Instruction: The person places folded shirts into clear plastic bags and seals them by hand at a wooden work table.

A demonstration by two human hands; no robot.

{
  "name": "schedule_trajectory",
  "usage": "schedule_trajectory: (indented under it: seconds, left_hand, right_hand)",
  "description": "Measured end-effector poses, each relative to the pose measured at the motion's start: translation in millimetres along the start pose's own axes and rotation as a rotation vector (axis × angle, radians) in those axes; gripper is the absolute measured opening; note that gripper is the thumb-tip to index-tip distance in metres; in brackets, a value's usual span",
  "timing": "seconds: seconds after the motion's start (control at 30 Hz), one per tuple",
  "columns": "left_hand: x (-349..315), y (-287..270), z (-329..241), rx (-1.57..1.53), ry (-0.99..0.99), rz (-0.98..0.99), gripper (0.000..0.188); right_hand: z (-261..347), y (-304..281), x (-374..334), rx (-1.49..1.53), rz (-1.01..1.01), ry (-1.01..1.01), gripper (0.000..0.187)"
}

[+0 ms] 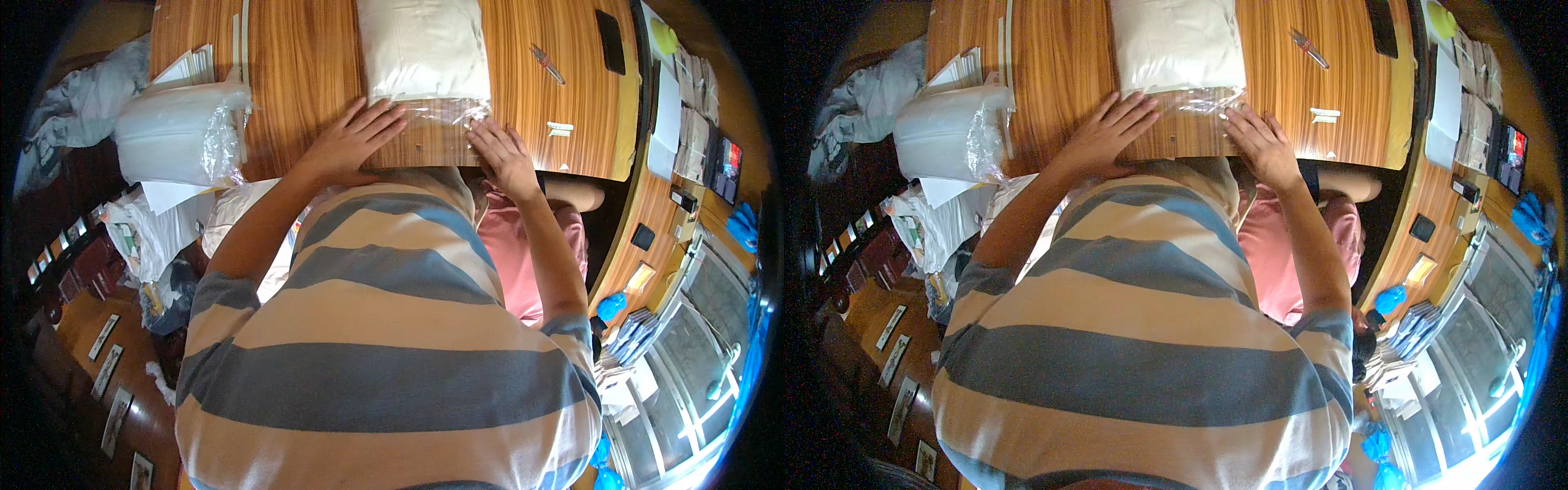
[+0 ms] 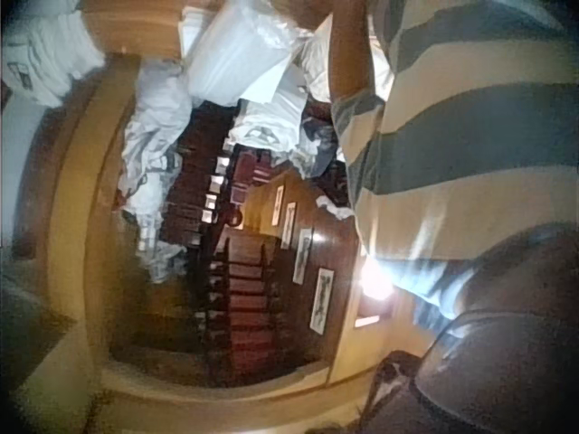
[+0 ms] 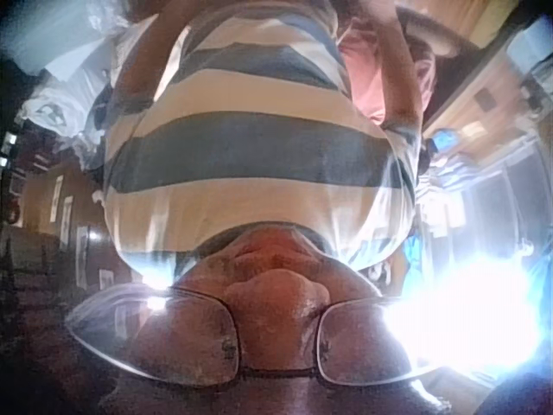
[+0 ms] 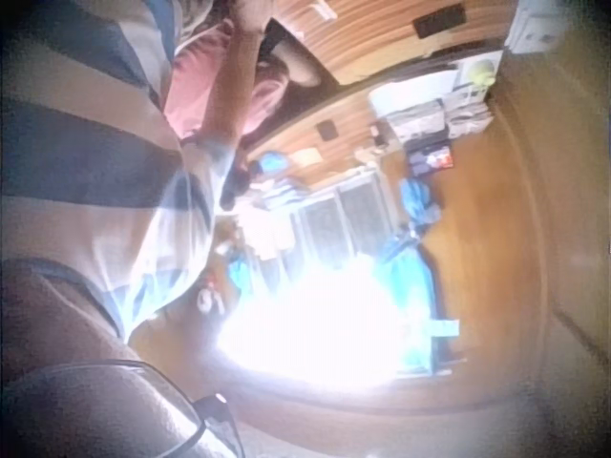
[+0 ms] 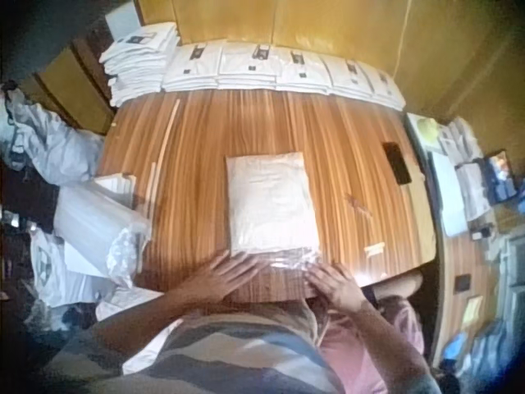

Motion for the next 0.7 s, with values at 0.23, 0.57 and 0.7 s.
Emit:
schedule_trajectory:
  seconds: [0.23, 0.57, 0.7]
  left_hand:
    - [-35.5, 14.2, 0.7, 0.092, 0.081, -0.042, 0.067]
    - [35.3, 5.5, 35.1, -1.092, -0.934, -0.713, 0.022]
    - [56.9, 24.2, 45.1, -1.195, -1.176, -0.791, 0.022]
  right_hand:
    - [22.5, -9.1, -3.3, 0.289, -0.213, 0.024, 0.034]
    - [-1.2, 18.3, 83.4, 0.82, -0.635, 1.052, 0.021]
    - [-19.0, 43.1, 114.3, 0.781, -0.612, 1.186, 0.03]
Point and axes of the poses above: each hand's wrist, its own x-axis towards the middle knuckle, its own y-axis out of the palm, z = x × y, the point moved 2 cm from there along x, towards the middle knuckle, and after that the axes turned 14 degrees about -z, right-handed, at the moved point
